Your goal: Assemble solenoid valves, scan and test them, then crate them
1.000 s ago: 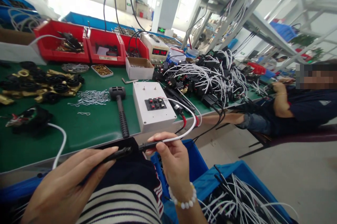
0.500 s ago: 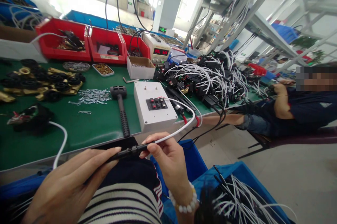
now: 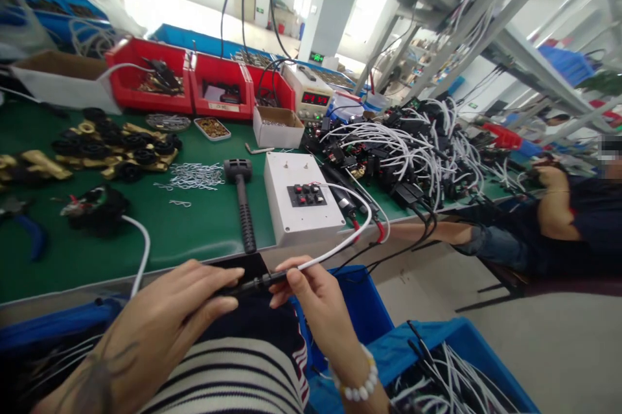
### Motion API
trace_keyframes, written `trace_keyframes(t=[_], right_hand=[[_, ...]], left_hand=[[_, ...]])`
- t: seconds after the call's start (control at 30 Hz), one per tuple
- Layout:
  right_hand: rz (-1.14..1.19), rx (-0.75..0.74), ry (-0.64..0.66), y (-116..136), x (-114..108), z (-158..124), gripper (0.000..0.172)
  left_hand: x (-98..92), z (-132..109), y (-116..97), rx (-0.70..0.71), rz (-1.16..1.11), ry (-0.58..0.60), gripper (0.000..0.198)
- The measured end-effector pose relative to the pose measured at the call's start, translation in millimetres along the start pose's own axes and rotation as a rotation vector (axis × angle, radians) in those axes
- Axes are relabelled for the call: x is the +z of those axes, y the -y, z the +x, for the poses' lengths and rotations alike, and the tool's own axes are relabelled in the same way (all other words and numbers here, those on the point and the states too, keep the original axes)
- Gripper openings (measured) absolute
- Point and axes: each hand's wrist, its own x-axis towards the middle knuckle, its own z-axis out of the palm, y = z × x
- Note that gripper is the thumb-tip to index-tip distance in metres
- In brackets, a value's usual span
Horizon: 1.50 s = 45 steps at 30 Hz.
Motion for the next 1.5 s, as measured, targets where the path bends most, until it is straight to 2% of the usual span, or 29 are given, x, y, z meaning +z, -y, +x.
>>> trace_keyframes(t=[0.03, 0.1, 0.17, 0.2, 0.27, 0.3, 0.37, 0.43, 0.53, 0.6, 0.63, 0.7, 0.77, 0.83, 1.0, 1.1, 1.27, 1.5], right_hand=[[-0.116, 0.099, 0.064, -5, -8, 0, 0.038], [-0.406, 0.265, 0.237, -16, -26, 2, 0.044], [-0.698, 0.356, 0.438, -23, -41, 5, 0.044], [-0.804, 0.377, 0.536, -23, -46, 6, 0.041], [-0.880, 0.364, 0.664, -12, -51, 9, 0.030], [-0.864, 0.325, 0.677, -1, -50, 12, 0.026], [-0.781, 0.160, 0.574, 26, -44, 24, 0.025], [-0.715, -0.088, 0.329, 55, -37, 46, 0.029], [-0.729, -0.443, -0.076, 82, -34, 101, 0.030], [-0.778, -0.539, -0.236, 86, -38, 143, 0.029], [-0.813, -0.541, -0.261, 84, -39, 162, 0.031], [-0.848, -0.507, -0.231, 75, -40, 192, 0.033], [-0.877, -0.460, -0.152, 64, -39, 207, 0.029], [-0.911, -0.427, -0.095, 56, -37, 210, 0.028], [-0.971, -0.395, -0.079, 54, -35, 207, 0.035], [-0.999, -0.386, -0.089, 56, -34, 210, 0.040], [-1.005, -0.377, -0.072, 58, -31, 209, 0.020], [-0.992, -0.371, -0.052, 60, -30, 209, 0.017]], left_hand=[[-4.3, 0, 9, -0.067, 0.041, -0.009, 0.035], [-17.9, -2, 34, -0.278, 0.185, -0.107, 0.054], [-33.7, -6, 62, -0.543, 0.364, -0.251, 0.072], [-40.0, -7, 75, -0.681, 0.442, -0.269, 0.078], [-46.0, -9, 96, -0.825, 0.494, -0.288, 0.085], [-45.4, -9, 104, -0.871, 0.496, -0.273, 0.085], [-39.5, -6, 112, -0.903, 0.489, -0.251, 0.086], [-32.9, -2, 116, -0.909, 0.469, -0.249, 0.088], [-28.7, 3, 120, -0.923, 0.362, -0.281, 0.082], [-28.2, 3, 120, -0.912, 0.293, -0.303, 0.072], [-27.6, 1, 118, -0.895, 0.253, -0.314, 0.069], [-24.7, -4, 110, -0.831, 0.090, -0.341, 0.067], [-20.6, -9, 94, -0.713, -0.208, -0.373, 0.070], [-17.8, -12, 73, -0.595, -0.382, -0.333, 0.065], [-23.6, -12, 32, -0.406, -0.528, -0.188, 0.063], [-28.7, -12, 23, -0.339, -0.582, -0.122, 0.065], [-32.6, -11, 16, -0.300, -0.593, -0.100, 0.064], [-36.0, -11, 13, -0.288, -0.591, -0.092, 0.064]])
